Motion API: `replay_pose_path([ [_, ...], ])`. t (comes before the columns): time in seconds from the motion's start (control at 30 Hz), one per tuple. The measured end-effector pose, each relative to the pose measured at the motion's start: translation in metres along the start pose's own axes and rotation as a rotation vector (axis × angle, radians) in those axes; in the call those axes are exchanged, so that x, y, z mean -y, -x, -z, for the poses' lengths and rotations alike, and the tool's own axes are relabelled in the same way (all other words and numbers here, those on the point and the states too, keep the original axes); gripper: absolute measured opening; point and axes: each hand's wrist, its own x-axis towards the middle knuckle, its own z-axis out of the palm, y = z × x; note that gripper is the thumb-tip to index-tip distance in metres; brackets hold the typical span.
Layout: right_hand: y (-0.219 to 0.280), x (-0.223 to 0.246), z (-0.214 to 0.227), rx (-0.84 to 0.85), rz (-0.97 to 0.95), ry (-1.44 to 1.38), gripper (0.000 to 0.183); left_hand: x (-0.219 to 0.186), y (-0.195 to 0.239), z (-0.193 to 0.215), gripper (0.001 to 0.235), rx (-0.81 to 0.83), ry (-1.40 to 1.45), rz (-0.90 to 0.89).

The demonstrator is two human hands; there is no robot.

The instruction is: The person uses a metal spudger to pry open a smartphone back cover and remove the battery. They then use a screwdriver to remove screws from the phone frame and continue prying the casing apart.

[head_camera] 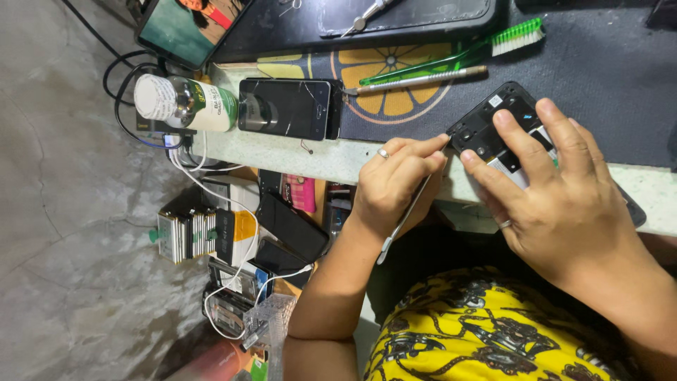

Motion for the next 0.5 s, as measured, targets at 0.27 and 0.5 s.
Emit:
replay_pose_path([
  [0.27, 0.002, -0.0015, -0.0019, 0.021, -0.001, -0.022, 0.04, 0.0039, 0.0035, -0.0034, 0.016, 0.012, -0.09, -0.016],
  [0.5, 0.0036, -0.002, -0.0034, 0.014, -0.006, 0.01, 0.04, 0.0059, 0.002, -0.0048, 0.018, -0.018, -0.006, -0.035],
])
